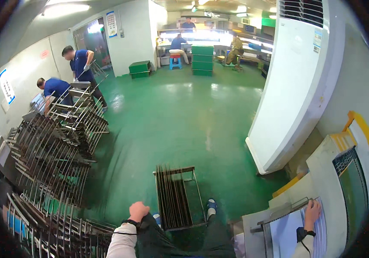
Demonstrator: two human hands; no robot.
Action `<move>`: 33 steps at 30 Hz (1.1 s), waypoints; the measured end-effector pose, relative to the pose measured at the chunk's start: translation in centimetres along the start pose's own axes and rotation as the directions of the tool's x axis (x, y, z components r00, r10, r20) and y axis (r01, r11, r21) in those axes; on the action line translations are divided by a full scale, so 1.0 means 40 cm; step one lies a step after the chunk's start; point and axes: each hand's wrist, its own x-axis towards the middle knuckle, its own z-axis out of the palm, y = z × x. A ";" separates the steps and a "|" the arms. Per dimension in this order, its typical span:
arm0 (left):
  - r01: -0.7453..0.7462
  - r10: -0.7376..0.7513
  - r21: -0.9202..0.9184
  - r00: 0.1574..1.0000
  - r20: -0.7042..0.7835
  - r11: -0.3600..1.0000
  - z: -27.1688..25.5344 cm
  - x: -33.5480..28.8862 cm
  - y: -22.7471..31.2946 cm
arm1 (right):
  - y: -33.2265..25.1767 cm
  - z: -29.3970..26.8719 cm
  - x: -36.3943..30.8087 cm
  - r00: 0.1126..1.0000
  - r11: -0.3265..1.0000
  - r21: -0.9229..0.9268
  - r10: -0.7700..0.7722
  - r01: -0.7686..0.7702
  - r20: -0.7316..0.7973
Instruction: Transferring green circuit boards from a drying rack into a processing machine and then placing them onto a stack.
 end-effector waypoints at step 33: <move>-0.018 0.018 0.022 1.000 0.003 1.000 0.006 0.007 -0.003 | 0.014 0.033 0.016 0.998 0.999 0.031 -0.015 0.017 -0.068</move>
